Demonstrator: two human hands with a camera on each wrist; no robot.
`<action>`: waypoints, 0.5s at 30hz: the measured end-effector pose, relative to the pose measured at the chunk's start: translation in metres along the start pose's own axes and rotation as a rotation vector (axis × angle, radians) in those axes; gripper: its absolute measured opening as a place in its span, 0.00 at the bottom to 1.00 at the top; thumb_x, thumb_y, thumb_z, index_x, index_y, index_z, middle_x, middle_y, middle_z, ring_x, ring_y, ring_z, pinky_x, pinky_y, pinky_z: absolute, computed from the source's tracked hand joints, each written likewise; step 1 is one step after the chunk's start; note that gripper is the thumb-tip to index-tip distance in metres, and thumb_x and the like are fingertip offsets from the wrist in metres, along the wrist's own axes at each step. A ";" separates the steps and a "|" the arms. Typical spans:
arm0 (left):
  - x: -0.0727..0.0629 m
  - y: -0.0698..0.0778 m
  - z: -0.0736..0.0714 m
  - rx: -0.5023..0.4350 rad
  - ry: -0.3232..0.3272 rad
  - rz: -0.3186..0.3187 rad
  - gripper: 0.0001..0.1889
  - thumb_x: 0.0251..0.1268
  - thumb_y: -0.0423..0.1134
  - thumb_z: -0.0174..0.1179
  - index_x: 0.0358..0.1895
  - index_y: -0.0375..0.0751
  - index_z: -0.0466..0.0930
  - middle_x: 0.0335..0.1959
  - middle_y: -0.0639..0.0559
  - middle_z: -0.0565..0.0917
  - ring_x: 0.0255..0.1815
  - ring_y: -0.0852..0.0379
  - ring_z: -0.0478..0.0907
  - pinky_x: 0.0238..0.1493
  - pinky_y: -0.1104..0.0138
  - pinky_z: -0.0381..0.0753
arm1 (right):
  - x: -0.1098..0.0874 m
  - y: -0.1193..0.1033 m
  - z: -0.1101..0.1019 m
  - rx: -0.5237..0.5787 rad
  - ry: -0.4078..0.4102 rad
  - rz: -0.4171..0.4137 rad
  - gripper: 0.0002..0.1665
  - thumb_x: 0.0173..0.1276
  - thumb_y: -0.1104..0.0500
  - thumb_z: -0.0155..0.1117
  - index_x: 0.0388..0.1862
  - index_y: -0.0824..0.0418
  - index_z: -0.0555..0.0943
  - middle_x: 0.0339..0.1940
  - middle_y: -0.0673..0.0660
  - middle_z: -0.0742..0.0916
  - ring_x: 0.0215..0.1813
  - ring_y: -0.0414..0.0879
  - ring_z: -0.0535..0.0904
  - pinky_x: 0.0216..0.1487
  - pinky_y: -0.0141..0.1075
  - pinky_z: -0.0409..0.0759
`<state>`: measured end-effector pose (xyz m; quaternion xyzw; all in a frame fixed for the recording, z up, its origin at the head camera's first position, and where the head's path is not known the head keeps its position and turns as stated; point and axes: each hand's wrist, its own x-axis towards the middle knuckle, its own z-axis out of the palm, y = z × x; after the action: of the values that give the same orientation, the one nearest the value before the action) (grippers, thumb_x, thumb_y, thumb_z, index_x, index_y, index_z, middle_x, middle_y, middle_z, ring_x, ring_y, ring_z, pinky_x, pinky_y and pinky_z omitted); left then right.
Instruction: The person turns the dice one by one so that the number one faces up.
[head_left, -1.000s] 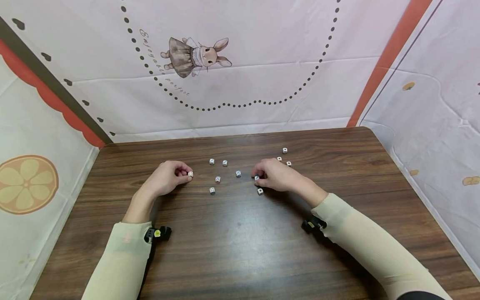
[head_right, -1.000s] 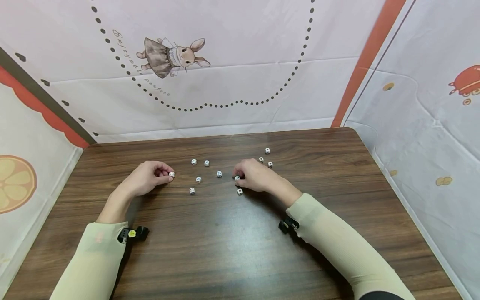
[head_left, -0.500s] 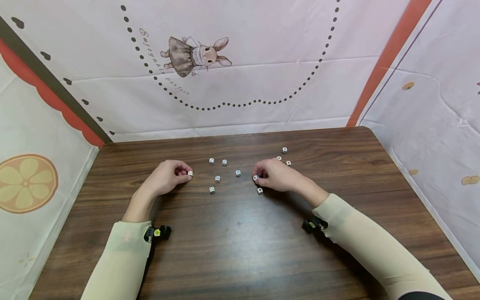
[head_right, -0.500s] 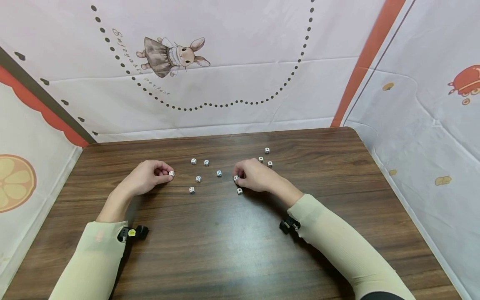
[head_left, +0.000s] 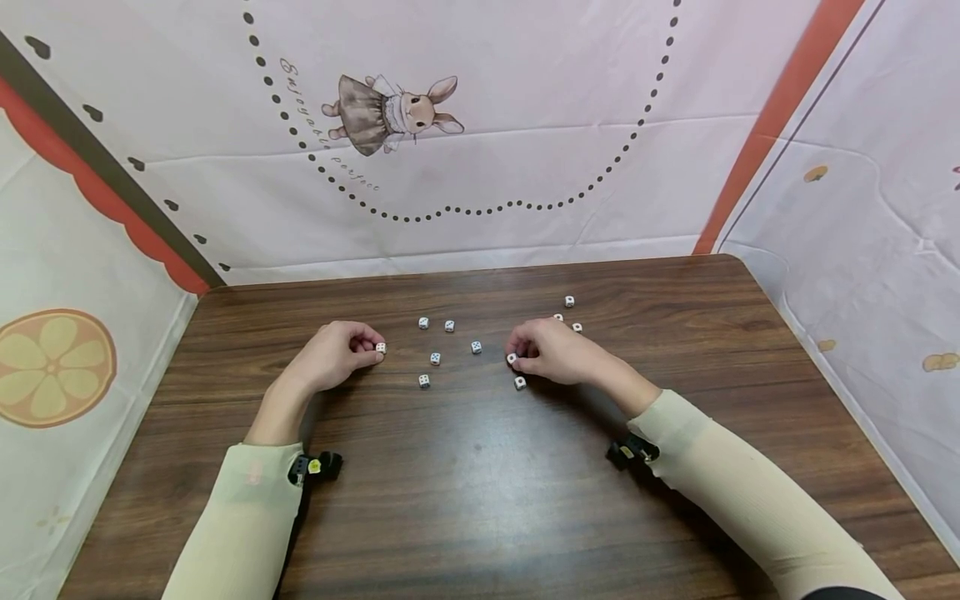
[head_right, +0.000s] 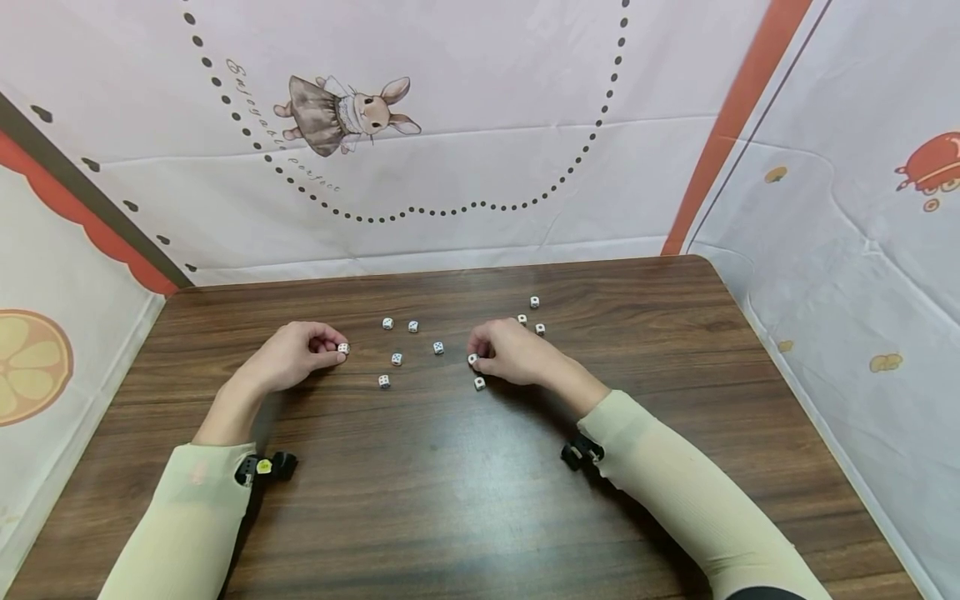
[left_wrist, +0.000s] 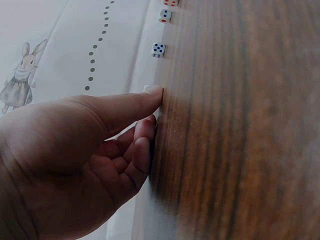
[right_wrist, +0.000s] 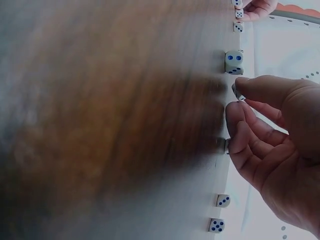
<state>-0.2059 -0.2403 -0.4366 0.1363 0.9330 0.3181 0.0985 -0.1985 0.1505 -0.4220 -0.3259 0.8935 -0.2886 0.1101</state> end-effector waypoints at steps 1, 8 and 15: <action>0.000 0.000 0.000 0.000 0.002 -0.002 0.06 0.73 0.38 0.70 0.46 0.40 0.87 0.37 0.50 0.84 0.40 0.53 0.78 0.44 0.61 0.77 | 0.000 0.000 0.000 0.003 -0.001 0.002 0.02 0.73 0.62 0.71 0.42 0.60 0.87 0.32 0.45 0.87 0.36 0.39 0.82 0.42 0.38 0.82; 0.000 0.000 0.000 0.009 0.002 -0.004 0.06 0.74 0.37 0.69 0.46 0.40 0.87 0.37 0.50 0.84 0.40 0.52 0.78 0.46 0.58 0.77 | -0.003 0.001 -0.001 0.003 -0.006 0.029 0.02 0.73 0.61 0.72 0.39 0.58 0.86 0.29 0.44 0.86 0.34 0.38 0.82 0.41 0.37 0.81; 0.000 0.001 0.000 0.006 -0.001 -0.006 0.06 0.74 0.38 0.69 0.47 0.41 0.87 0.37 0.50 0.84 0.40 0.52 0.78 0.45 0.58 0.77 | -0.003 0.002 -0.002 -0.004 -0.007 0.038 0.03 0.71 0.62 0.73 0.38 0.57 0.85 0.29 0.45 0.85 0.34 0.39 0.81 0.40 0.37 0.80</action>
<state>-0.2054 -0.2397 -0.4365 0.1338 0.9343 0.3151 0.0994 -0.1974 0.1545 -0.4218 -0.3101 0.8998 -0.2834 0.1178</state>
